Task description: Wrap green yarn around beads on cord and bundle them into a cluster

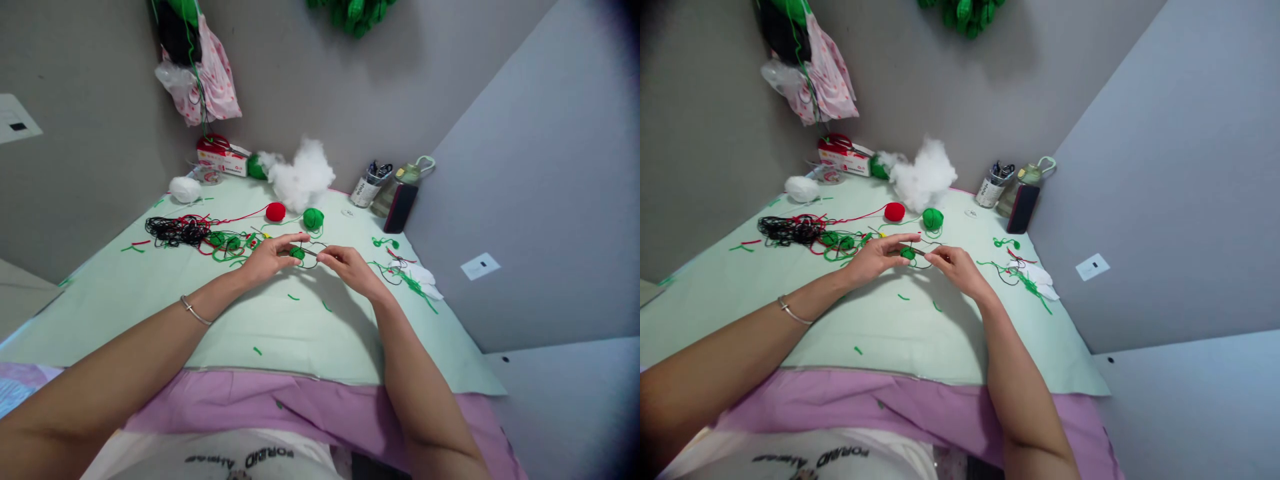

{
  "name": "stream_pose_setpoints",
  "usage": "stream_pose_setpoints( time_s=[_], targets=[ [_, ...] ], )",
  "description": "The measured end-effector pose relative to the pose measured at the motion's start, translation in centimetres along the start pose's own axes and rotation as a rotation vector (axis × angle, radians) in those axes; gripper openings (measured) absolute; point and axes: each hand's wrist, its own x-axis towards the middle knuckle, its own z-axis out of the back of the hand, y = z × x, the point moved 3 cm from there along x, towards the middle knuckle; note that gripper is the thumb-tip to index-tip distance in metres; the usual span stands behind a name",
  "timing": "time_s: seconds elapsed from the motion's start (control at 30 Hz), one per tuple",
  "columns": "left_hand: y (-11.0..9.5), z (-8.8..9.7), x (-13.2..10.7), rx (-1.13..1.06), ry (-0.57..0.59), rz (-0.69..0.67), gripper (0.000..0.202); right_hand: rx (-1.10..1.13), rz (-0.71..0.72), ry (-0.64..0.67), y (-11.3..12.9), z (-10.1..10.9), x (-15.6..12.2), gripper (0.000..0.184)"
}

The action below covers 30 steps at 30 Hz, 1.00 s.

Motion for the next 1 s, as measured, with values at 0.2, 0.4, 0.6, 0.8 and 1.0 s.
stream_pose_setpoints(
  time_s=[0.2, 0.4, 0.6, 0.8, 1.0],
  targets=[
    [-0.2, -0.5, -0.1, -0.042, 0.039, 0.055, 0.062, 0.060, 0.026, -0.049, 0.1, -1.5, 0.4, 0.038],
    [-0.3, -0.7, -0.3, -0.053, 0.064, 0.090, 0.067, 0.089, 0.034, -0.016, 0.2, -1.5, 0.6, 0.037],
    [-0.2, -0.8, -0.4, -0.048, 0.088, 0.068, 0.067, 0.153, 0.015, 0.010, 0.5, -1.1, 0.4, 0.038],
    [-0.2, 0.1, 0.0, 0.053, 0.029, 0.108, 0.072, 0.085, -0.026, 0.179, -0.9, 2.2, -0.8, 0.044],
    [-0.4, 0.1, 0.0, 0.092, 0.004, 0.115, 0.069, -0.417, -0.118, -0.308, -4.9, 2.0, 1.6, 0.034]
  ],
)
